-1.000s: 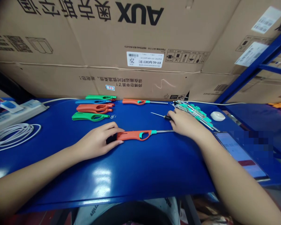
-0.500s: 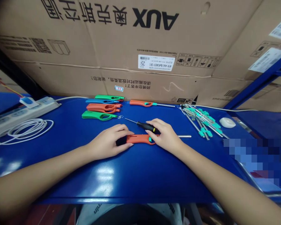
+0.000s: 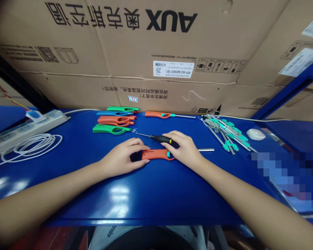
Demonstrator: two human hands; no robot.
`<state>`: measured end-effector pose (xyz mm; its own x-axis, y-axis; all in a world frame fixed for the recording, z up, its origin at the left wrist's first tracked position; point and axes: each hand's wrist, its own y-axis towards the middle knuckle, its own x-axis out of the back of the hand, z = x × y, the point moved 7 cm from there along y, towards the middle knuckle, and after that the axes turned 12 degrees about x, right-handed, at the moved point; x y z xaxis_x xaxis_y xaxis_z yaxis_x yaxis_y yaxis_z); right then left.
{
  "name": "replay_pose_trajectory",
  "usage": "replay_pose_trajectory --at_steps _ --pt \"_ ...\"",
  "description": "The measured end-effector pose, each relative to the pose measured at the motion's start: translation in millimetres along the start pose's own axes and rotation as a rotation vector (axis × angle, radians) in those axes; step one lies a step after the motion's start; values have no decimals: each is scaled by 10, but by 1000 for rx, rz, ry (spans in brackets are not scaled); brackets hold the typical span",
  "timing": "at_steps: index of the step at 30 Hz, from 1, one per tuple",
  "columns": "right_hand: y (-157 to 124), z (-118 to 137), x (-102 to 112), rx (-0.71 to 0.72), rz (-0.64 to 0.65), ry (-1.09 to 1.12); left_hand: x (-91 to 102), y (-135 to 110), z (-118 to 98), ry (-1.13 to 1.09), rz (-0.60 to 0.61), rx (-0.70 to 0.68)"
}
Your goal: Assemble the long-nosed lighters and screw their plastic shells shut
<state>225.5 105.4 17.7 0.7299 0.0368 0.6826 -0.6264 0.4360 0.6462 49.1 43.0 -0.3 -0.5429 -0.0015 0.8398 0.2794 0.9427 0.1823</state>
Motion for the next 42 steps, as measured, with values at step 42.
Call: replay_pose_trajectory --at_steps 42 --pt "-69 -58 218 -580 -428 926 117 -46 -118 -438 -163 -1"
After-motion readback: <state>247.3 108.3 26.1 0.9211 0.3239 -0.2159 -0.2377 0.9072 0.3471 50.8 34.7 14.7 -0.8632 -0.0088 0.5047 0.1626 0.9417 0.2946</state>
